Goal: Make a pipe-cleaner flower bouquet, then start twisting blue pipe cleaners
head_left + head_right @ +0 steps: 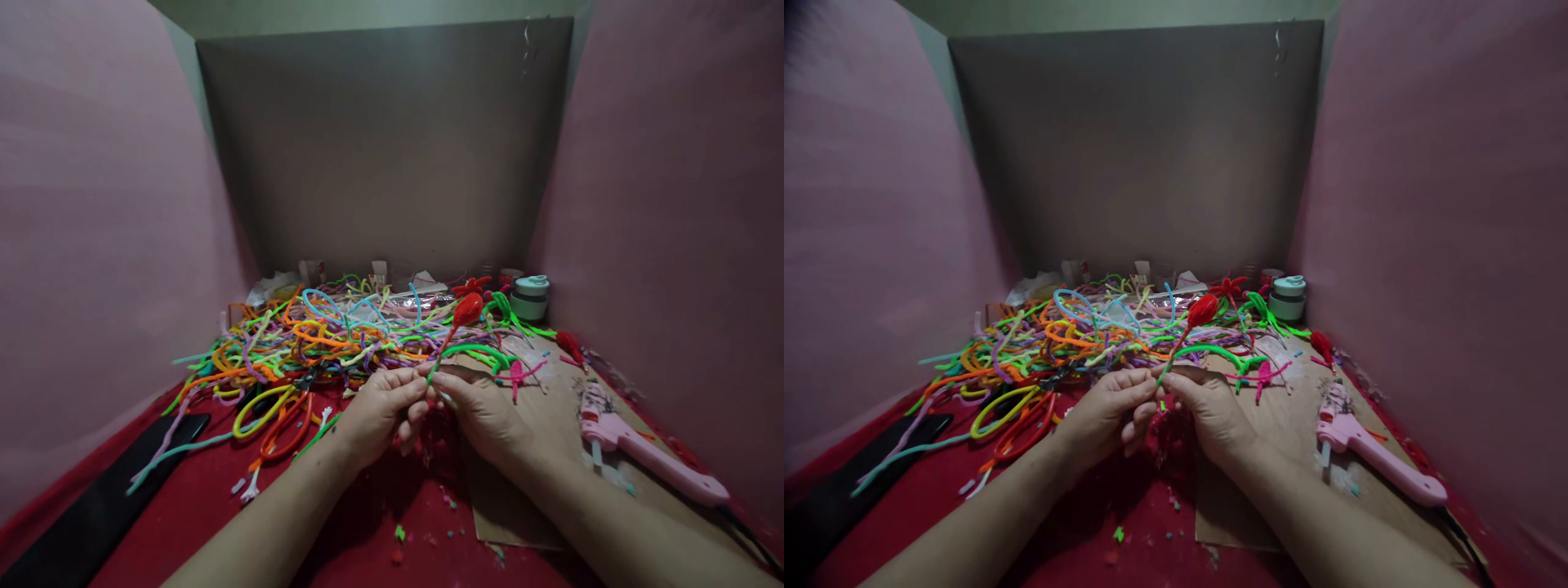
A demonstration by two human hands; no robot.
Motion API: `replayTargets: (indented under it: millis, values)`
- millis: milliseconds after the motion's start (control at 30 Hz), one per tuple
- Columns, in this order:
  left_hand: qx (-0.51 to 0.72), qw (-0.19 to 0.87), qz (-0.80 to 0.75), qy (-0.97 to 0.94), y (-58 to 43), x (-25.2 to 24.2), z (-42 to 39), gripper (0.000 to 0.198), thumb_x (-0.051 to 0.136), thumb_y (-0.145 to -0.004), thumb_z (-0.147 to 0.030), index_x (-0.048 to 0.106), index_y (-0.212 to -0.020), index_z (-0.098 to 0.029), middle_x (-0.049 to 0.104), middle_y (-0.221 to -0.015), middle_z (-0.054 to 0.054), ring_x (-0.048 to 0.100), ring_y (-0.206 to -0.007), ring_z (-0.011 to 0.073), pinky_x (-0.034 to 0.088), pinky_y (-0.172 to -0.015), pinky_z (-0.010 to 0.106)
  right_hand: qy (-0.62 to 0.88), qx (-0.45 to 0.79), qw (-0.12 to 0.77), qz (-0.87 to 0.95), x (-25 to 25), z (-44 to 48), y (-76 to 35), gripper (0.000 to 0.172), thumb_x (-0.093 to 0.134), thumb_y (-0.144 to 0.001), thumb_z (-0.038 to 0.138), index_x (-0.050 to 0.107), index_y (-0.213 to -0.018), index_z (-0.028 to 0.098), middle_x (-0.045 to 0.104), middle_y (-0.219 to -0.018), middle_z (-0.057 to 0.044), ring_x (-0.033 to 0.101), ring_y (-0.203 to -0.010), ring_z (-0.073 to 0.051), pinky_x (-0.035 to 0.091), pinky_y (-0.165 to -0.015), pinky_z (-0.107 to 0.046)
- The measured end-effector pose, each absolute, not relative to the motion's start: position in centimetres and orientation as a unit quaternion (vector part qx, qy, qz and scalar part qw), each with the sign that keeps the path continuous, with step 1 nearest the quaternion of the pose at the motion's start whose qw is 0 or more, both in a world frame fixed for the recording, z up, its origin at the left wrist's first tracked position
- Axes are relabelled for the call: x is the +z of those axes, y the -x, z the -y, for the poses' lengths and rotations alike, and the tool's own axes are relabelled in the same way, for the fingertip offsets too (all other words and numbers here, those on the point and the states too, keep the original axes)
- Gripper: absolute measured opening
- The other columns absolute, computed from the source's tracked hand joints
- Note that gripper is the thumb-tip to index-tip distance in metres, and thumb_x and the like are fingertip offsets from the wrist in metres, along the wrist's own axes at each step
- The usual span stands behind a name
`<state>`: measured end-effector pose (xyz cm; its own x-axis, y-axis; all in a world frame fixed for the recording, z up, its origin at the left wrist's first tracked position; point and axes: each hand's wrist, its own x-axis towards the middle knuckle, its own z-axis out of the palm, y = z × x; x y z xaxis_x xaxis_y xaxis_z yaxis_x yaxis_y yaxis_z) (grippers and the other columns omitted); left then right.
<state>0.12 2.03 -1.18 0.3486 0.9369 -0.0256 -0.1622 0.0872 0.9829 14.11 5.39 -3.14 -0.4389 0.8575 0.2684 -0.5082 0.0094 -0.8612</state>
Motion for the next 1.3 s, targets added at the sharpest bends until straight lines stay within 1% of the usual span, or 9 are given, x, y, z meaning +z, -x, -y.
replayTargets:
  millis: [100, 233, 367, 500, 667, 800, 900, 1100, 1300]
  values:
    - [0.431, 0.406, -0.481, -0.646, -0.7, -1.4, -1.7, 0.028, 0.044, -0.086, -0.036, 0.051, -0.068, -0.016, 0.052, -0.055, -0.002, 0.049, -0.043, 0.0086, 0.039, -0.044, 0.021, 0.175, 0.700, 0.493, 0.486, -3.1, -5.5, -14.1, 0.011, 0.062, -0.072, 0.027, 0.067, -0.072, 0.017, 0.062, -0.061, -0.001, 0.051, -0.054, -0.013, 0.042, -0.056, -0.028]
    - [0.377, 0.117, -0.516, -0.760, -0.9, -2.0, -1.3, 0.021, 0.050, -0.084, -0.037, 0.058, -0.089, -0.018, 0.063, -0.077, 0.002, 0.059, -0.069, 0.0151, 0.042, -0.064, 0.025, 0.200, 0.690, 0.515, 0.468, -3.2, -5.6, -14.1, 0.006, 0.065, -0.068, 0.023, 0.067, -0.069, 0.018, 0.063, -0.064, 0.000, 0.053, -0.060, -0.014, 0.044, -0.062, -0.029]
    - [0.342, -0.021, -0.534, -0.773, -0.7, -2.6, -1.3, 0.018, 0.047, -0.086, -0.032, 0.057, -0.095, -0.019, 0.066, -0.080, 0.003, 0.062, -0.069, 0.0153, 0.040, -0.060, 0.024, 0.210, 0.689, 0.510, 0.470, -3.9, -5.9, -13.9, 0.008, 0.066, -0.066, 0.026, 0.067, -0.067, 0.018, 0.063, -0.063, 0.000, 0.053, -0.060, -0.014, 0.044, -0.063, -0.030]
    - [0.331, -0.080, -0.527, -0.778, -0.5, -2.9, -1.5, 0.017, 0.044, -0.088, -0.025, 0.059, -0.089, -0.018, 0.066, -0.073, 0.002, 0.061, -0.061, 0.0139, 0.037, -0.055, 0.023, 0.252, 0.665, 0.506, 0.488, -4.7, -6.1, -13.7, 0.011, 0.065, -0.067, 0.027, 0.069, -0.072, 0.017, 0.065, -0.069, -0.002, 0.054, -0.063, -0.015, 0.041, -0.055, -0.027]
    - [0.370, -0.038, -0.516, -0.771, -0.4, -2.8, -1.5, 0.018, 0.042, -0.088, -0.021, 0.060, -0.085, -0.018, 0.065, -0.069, 0.001, 0.057, -0.057, 0.0113, 0.036, -0.055, 0.021, 0.276, 0.611, 0.516, 0.533, -4.7, -5.9, -14.0, 0.014, 0.065, -0.069, 0.031, 0.069, -0.069, 0.018, 0.065, -0.070, -0.002, 0.053, -0.065, -0.015, 0.040, -0.057, -0.027]
    - [0.414, 0.052, -0.508, -0.753, -0.6, -2.4, -1.4, 0.017, 0.045, -0.086, -0.020, 0.062, -0.086, -0.019, 0.064, -0.069, 0.000, 0.054, -0.057, 0.0101, 0.038, -0.058, 0.021, 0.260, 0.604, 0.536, 0.529, -4.2, -5.8, -14.1, 0.012, 0.066, -0.067, 0.029, 0.069, -0.069, 0.018, 0.065, -0.068, -0.001, 0.055, -0.069, -0.017, 0.043, -0.065, -0.031]
    - [0.443, 0.161, -0.520, -0.713, -0.8, -1.6, -1.4, 0.014, 0.050, -0.082, -0.023, 0.063, -0.083, -0.018, 0.060, -0.064, -0.001, 0.051, -0.053, 0.0099, 0.038, -0.054, 0.020, 0.245, 0.617, 0.548, 0.509, -3.6, -5.6, -14.0, 0.008, 0.066, -0.066, 0.026, 0.068, -0.069, 0.018, 0.064, -0.067, -0.001, 0.056, -0.070, -0.017, 0.044, -0.069, -0.031]
    - [0.465, 0.414, -0.498, -0.604, -0.9, 0.0, -1.5, 0.016, 0.057, -0.076, -0.029, 0.061, -0.076, -0.013, 0.055, -0.056, -0.003, 0.047, -0.043, 0.0078, 0.038, -0.043, 0.019, 0.225, 0.672, 0.512, 0.486, -2.6, -5.1, -14.0, 0.010, 0.062, -0.069, 0.027, 0.064, -0.064, 0.019, 0.061, -0.060, 0.000, 0.052, -0.057, -0.014, 0.043, -0.058, -0.029]
    - [0.456, 0.474, -0.495, -0.568, -0.7, 0.7, -1.3, 0.016, 0.058, -0.073, -0.028, 0.059, -0.069, -0.012, 0.058, -0.055, -0.001, 0.047, -0.039, 0.0069, 0.036, -0.035, 0.017, 0.229, 0.681, 0.497, 0.487, -3.1, -5.2, -14.1, 0.014, 0.063, -0.071, 0.032, 0.068, -0.074, 0.019, 0.060, -0.057, 0.000, 0.053, -0.056, -0.015, 0.042, -0.058, -0.030]
